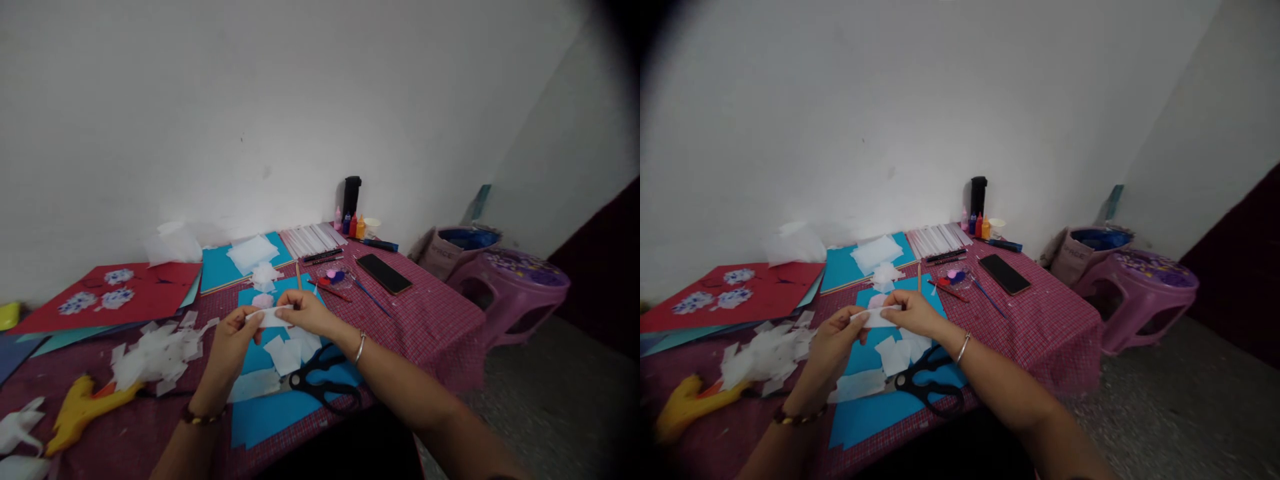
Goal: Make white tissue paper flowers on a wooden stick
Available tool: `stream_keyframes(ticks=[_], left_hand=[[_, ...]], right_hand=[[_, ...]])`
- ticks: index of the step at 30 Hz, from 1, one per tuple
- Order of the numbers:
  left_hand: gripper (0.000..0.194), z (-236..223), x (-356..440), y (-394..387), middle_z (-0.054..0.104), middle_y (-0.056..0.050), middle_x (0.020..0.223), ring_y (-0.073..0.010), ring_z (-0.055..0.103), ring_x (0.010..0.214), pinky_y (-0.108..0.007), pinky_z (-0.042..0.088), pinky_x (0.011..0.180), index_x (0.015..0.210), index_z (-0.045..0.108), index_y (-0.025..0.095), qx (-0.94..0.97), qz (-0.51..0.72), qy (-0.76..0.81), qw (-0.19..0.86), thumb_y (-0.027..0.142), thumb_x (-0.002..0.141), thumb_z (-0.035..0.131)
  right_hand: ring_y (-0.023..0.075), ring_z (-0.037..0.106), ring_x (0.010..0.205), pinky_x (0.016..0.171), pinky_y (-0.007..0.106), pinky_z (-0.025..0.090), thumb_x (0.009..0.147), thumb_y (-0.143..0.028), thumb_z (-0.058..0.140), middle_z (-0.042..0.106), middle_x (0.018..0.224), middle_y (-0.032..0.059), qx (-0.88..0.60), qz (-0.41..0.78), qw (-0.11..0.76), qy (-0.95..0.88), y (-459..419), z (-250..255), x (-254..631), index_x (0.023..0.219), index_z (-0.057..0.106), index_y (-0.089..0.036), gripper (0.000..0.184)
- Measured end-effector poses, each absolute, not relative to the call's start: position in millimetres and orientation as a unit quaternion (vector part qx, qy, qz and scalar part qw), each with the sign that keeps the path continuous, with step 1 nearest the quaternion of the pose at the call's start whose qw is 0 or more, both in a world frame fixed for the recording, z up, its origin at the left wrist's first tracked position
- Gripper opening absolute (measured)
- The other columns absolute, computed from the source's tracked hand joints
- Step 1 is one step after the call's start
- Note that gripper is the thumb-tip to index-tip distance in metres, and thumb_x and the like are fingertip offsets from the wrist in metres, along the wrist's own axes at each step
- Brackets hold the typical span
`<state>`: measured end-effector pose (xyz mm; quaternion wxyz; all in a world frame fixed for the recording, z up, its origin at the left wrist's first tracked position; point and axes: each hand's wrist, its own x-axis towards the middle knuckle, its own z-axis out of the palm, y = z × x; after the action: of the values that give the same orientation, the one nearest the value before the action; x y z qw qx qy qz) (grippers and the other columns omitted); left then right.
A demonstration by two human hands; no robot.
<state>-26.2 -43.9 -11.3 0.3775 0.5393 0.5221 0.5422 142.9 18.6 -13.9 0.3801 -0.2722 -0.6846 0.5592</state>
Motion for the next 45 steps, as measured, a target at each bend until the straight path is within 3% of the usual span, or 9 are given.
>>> stream_keyframes(ticks=[7,14,19,23,26,29,36,45], left_hand=[[0.029,-9.5,-23.1,-45.8,0.05,0.005,0.048,-0.0109,0.046,0.049,-0.021,0.036,0.049,0.064,0.056,0.017,0.553,0.538,0.528,0.355,0.039,0.083,0.053],[0.021,-8.2,-20.4,-45.3,0.048,0.007,0.047,-0.0101,0.045,0.046,-0.021,0.034,0.047,0.069,0.059,0.017,0.558,0.511,0.553,0.348,0.036,0.074,0.065],[0.028,-13.6,-27.9,-40.7,0.05,0.005,0.05,-0.0108,0.046,0.046,-0.021,0.035,0.045,0.073,0.059,0.017,0.496,0.584,0.528,0.366,0.044,0.082,0.055],[0.042,-13.0,-25.4,-43.3,0.055,0.001,0.051,-0.014,0.05,0.047,-0.024,0.04,0.045,0.085,0.061,0.016,0.51,0.568,0.476,0.437,0.052,0.087,0.038],[0.033,-10.9,-21.3,-45.7,0.053,0.003,0.048,-0.0127,0.048,0.044,-0.023,0.039,0.044,0.087,0.06,0.016,0.529,0.542,0.476,0.448,0.048,0.081,0.053],[0.019,-10.0,-20.2,-45.4,0.05,0.006,0.046,-0.0097,0.044,0.044,-0.021,0.035,0.045,0.074,0.059,0.017,0.534,0.531,0.519,0.404,0.036,0.074,0.064],[0.022,-13.5,-22.5,-41.2,0.048,0.007,0.047,-0.0093,0.044,0.045,-0.021,0.033,0.047,0.062,0.055,0.018,0.549,0.524,0.554,0.341,0.034,0.074,0.064],[0.015,-9.0,-14.0,-44.9,0.05,0.008,0.049,-0.0088,0.046,0.045,-0.02,0.037,0.046,0.068,0.054,0.018,0.531,0.527,0.516,0.418,0.029,0.072,0.064]], right_hand=[[0.0059,0.043,0.048,0.045,0.017,0.032,0.075,-0.034,0.063,0.048,0.058,-0.005,-0.273,0.544,0.37,-0.702,15.1,-12.2,142.6,0.076,0.054,-0.015,0.021],[0.0062,0.043,0.05,0.045,0.017,0.033,0.075,-0.035,0.063,0.048,0.06,-0.0045,-0.286,0.539,0.378,-0.697,18.4,-21.5,139.8,0.076,0.055,-0.015,0.021],[0.006,0.042,0.049,0.045,0.017,0.033,0.074,-0.035,0.063,0.047,0.058,-0.0052,-0.281,0.548,0.369,-0.696,17.1,-19.4,139.4,0.075,0.054,-0.016,0.022],[0.0064,0.042,0.049,0.046,0.018,0.032,0.076,-0.036,0.061,0.048,0.058,-0.0047,-0.276,0.545,0.374,-0.698,15.4,-15.6,140.1,0.075,0.053,-0.016,0.022],[0.0065,0.041,0.05,0.046,0.018,0.031,0.077,-0.036,0.06,0.047,0.059,-0.0047,-0.273,0.539,0.378,-0.702,15.9,-15.8,140.5,0.075,0.053,-0.016,0.022],[0.0066,0.041,0.051,0.046,0.018,0.031,0.077,-0.038,0.061,0.047,0.059,-0.0047,-0.275,0.537,0.374,-0.704,16.8,-17.6,140.8,0.076,0.053,-0.016,0.023],[0.0061,0.038,0.049,0.046,0.018,0.03,0.076,-0.035,0.062,0.045,0.057,-0.0057,-0.275,0.542,0.357,-0.71,12.6,-12.3,140.1,0.075,0.054,-0.016,0.021],[0.0066,0.036,0.049,0.045,0.018,0.027,0.075,-0.027,0.06,0.043,0.056,-0.0067,-0.303,0.515,0.362,-0.715,12.6,-11.9,140.4,0.074,0.052,-0.017,0.013]])
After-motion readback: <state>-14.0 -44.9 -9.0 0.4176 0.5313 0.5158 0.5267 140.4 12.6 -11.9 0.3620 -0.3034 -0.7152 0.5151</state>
